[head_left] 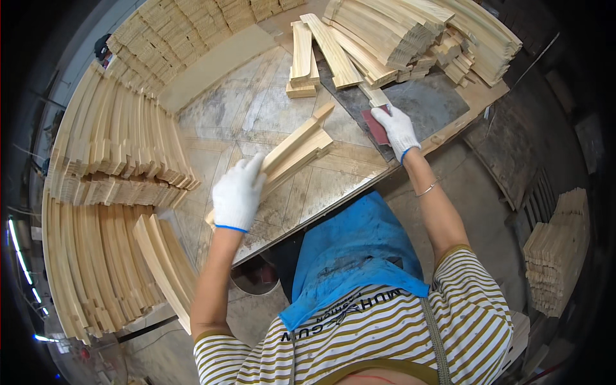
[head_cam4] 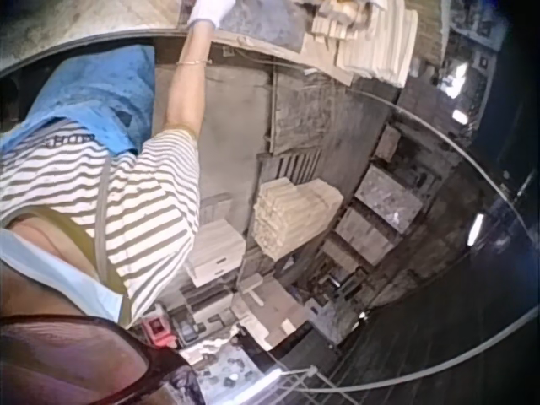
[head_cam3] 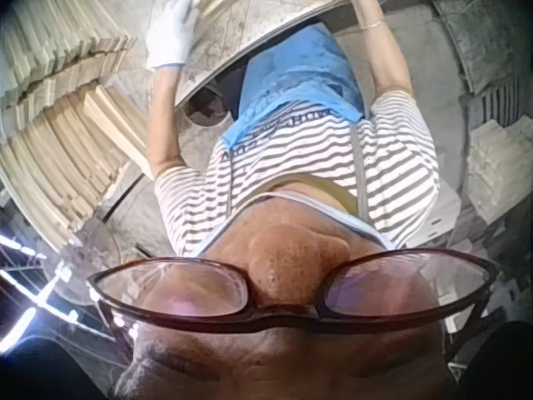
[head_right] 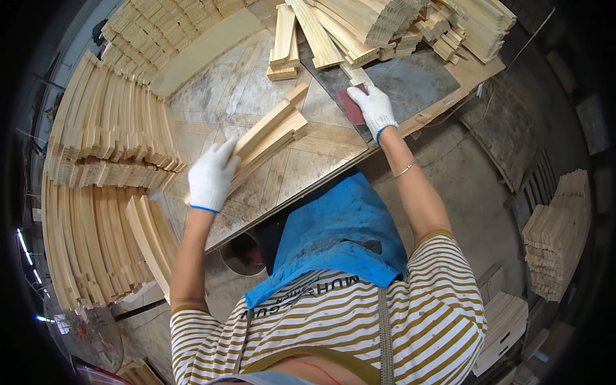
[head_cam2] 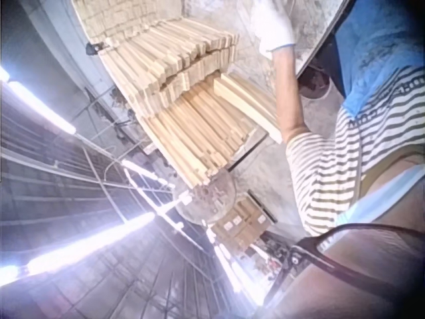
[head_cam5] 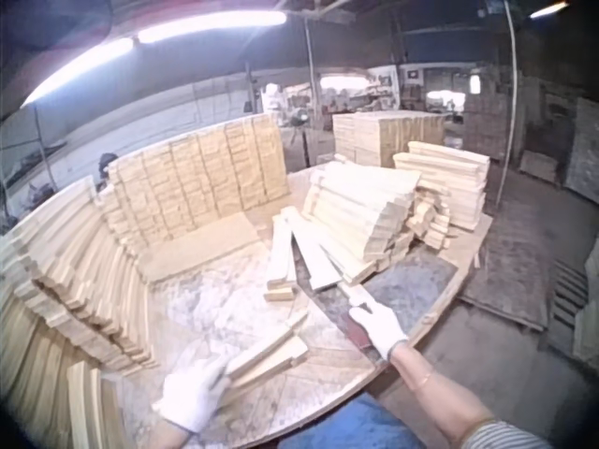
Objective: Sanding individual wooden furniture components manually using sandpaper.
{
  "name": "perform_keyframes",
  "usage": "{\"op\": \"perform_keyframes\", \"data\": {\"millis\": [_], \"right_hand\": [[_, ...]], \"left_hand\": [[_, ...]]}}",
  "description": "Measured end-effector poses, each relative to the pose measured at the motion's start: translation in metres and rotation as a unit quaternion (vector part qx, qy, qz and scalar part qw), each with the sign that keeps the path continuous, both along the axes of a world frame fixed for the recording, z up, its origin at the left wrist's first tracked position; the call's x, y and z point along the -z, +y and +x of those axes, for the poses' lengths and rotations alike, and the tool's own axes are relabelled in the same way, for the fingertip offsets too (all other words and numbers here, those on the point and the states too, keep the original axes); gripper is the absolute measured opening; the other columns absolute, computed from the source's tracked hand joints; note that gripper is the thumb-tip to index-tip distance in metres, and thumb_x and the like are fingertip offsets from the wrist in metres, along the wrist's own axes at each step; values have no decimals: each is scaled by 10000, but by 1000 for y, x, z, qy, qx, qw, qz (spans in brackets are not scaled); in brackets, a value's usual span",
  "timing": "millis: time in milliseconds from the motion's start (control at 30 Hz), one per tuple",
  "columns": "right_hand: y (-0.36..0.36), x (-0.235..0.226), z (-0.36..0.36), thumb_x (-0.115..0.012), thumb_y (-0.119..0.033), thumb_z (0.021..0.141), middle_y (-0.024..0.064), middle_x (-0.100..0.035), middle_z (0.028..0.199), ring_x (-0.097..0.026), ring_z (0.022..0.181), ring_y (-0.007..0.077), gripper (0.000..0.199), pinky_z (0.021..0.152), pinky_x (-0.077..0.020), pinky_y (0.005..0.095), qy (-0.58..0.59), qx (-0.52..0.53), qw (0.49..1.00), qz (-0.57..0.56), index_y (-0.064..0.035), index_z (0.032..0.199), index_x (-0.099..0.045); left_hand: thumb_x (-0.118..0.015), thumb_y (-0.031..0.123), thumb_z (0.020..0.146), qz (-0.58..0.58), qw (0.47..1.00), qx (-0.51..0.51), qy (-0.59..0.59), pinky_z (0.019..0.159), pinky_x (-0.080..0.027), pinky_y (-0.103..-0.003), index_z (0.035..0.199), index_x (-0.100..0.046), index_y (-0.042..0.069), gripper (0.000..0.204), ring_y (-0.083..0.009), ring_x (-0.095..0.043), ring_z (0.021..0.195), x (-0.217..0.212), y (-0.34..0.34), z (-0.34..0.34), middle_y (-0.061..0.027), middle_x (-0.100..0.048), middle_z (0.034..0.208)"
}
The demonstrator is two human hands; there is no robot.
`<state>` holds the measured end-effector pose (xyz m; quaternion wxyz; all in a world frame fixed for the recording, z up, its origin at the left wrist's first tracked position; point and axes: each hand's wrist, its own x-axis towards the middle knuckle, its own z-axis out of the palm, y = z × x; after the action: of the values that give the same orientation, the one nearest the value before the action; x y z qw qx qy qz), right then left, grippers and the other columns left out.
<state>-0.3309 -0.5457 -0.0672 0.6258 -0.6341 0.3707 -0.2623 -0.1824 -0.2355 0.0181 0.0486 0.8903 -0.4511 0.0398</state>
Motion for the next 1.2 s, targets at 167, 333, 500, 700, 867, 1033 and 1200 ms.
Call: {"op": "perform_keyframes", "data": {"millis": [167, 333, 500, 700, 867, 1033, 1200], "right_hand": [[24, -19, 24, -644, -298, 878, 22, -635, 913, -568, 750, 73, 348, 647, -460, 227, -93, -15, 994, 62, -16, 1081, -625], [20, -11, 75, -678, -301, 840, 82, -663, 946, -601, 772, 129, 402, 683, -482, 274, -97, -47, 991, 73, 27, 1069, -631], [32, -2, 92, -632, -322, 881, 13, -604, 811, -548, 705, 107, 275, 640, -455, 281, -105, -78, 989, 72, -49, 922, -626], [49, 30, 38, -641, -363, 837, 183, -669, 887, -646, 860, 337, 339, 744, -505, 376, 57, 65, 991, -99, -44, 952, -649], [121, -68, 23, -657, -278, 811, 80, -645, 769, -651, 721, 242, 157, 598, -508, 348, -115, -14, 927, -356, -127, 846, -639], [110, -83, 22, -672, -314, 789, 63, -639, 734, -656, 708, 208, 150, 575, -508, 351, -46, -24, 775, -630, -169, 809, -642], [41, -52, 24, -648, -466, 765, 152, -674, 889, -652, 794, 303, 413, 723, -509, 364, 24, -96, 973, -207, -69, 878, -660]], "left_hand": [[-632, 295, 826, -52, 992, 25, 114, 794, -481, -406, 1214, -608, 173, 407, -331, -605, 895, -4, 7, 23, -139, -617, 965], [-741, 437, 692, 33, 999, 27, -12, 800, -458, -410, 1317, -521, 127, 732, -320, -562, 920, 2, -17, 4, -128, -580, 1008], [-755, 404, 666, -17, 995, 16, -101, 774, -442, -418, 1286, -522, 148, 710, -297, -548, 918, 19, -11, -4, -123, -573, 1002], [-769, 401, 647, -20, 996, 29, -85, 778, -438, -432, 1311, -522, 178, 743, -323, -550, 904, 43, -2, -1, -142, -567, 1007], [-774, 393, 637, -77, 997, 9, 6, 773, -463, -439, 1249, -577, 129, 695, -347, -563, 880, 9, -8, -20, -167, -569, 980], [-783, 294, 647, -155, 971, 52, 173, 813, -478, -375, 1219, -571, -22, 687, -312, -589, 916, 11, 9, -23, -186, -575, 1000], [-772, 268, 657, -127, 960, 92, 231, 817, -475, -353, 1216, -575, -32, 664, -290, -587, 899, -1, 26, -32, -181, -580, 994]]}}
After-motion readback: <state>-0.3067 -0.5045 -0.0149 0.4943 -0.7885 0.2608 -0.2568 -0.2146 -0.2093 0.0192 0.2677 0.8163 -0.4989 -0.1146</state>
